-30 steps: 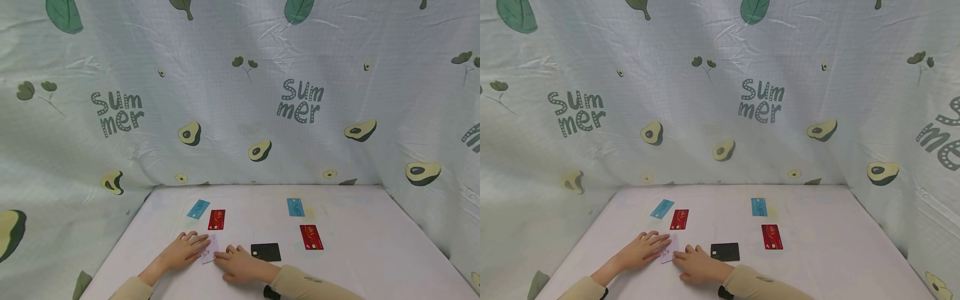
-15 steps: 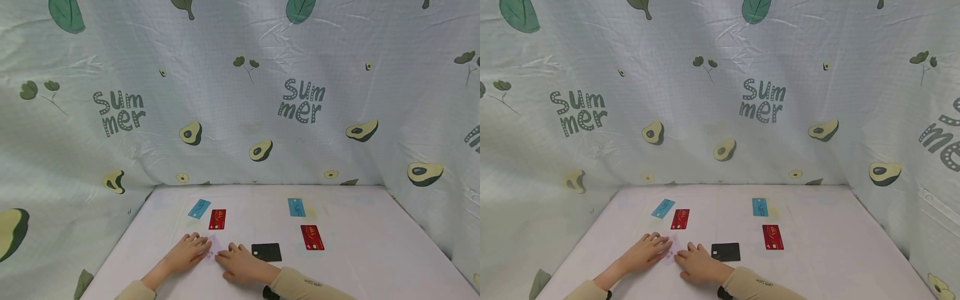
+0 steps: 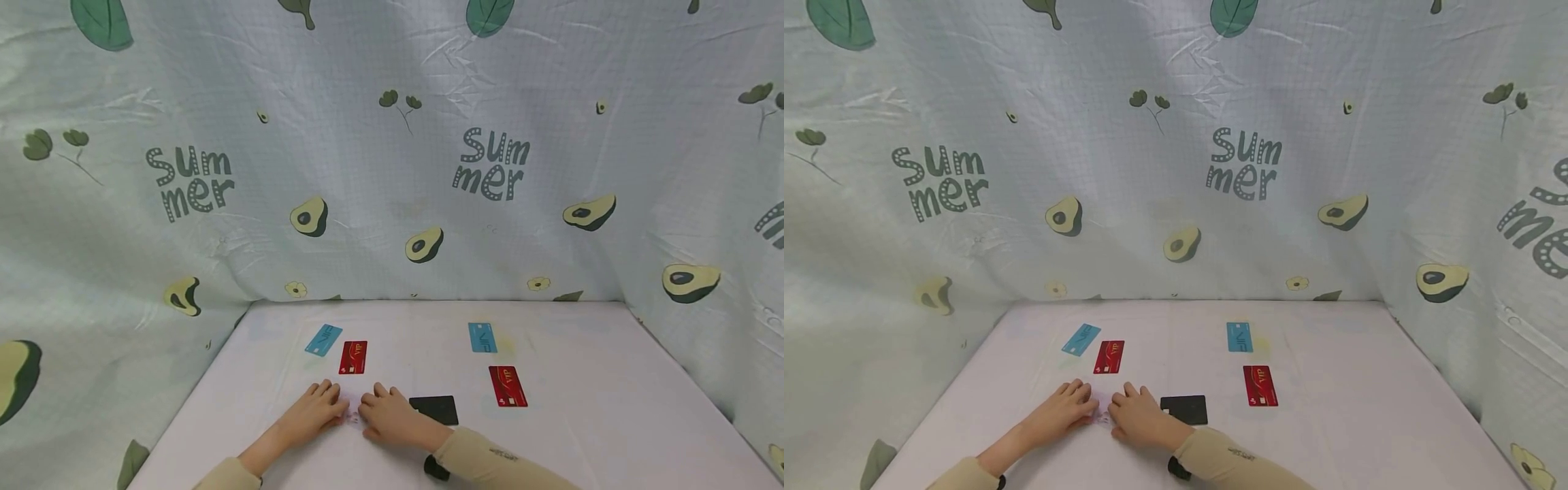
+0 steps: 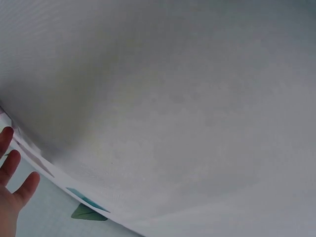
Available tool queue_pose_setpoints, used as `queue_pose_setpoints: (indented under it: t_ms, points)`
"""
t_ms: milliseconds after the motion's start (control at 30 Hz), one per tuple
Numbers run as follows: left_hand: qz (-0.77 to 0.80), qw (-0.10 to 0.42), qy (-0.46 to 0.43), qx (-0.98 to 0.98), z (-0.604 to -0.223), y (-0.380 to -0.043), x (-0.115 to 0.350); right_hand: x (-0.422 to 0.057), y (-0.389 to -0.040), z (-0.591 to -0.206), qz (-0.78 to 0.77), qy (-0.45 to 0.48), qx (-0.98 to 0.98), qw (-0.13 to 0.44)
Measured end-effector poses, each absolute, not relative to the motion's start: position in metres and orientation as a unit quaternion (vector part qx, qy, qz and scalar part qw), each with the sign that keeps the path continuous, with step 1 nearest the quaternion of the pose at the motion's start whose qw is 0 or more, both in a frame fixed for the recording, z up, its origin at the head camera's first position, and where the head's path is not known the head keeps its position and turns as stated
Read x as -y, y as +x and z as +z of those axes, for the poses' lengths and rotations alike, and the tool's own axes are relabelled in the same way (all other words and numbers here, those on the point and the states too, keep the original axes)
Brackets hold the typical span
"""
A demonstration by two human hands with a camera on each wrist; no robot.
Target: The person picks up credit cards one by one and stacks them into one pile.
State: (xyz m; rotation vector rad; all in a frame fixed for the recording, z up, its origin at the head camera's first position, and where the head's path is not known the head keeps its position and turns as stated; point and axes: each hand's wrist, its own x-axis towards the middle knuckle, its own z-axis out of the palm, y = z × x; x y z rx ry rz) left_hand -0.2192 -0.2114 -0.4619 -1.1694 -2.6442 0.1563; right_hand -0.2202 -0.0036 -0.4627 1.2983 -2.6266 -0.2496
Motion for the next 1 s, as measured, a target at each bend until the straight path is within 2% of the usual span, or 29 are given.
queue_pose_setpoints:
  t_ms: [167, 300, 533, 800, 1000]
  points:
    - [0.066, 0.144, -0.400, 0.903, -0.468, -0.226, 0.214, 0.009, -0.227, -0.468, -0.101, 0.414, 0.896, 0.122]
    - [0.072, 0.138, -0.407, 0.900, -0.469, -0.231, 0.217, 0.013, -0.228, -0.469, -0.119, 0.378, 0.911, 0.116]
    - [0.064, 0.084, -0.400, 0.911, -0.466, -0.237, 0.218, 0.019, -0.230, -0.463, -0.112, 0.340, 0.932, 0.058]
    - [0.075, 0.066, -0.399, 0.912, -0.462, -0.240, 0.217, 0.026, -0.235, -0.453, -0.082, 0.322, 0.943, -0.020]
    - [0.080, 0.049, -0.403, 0.910, -0.460, -0.244, 0.217, 0.027, -0.239, -0.449, -0.060, 0.316, 0.945, -0.055]
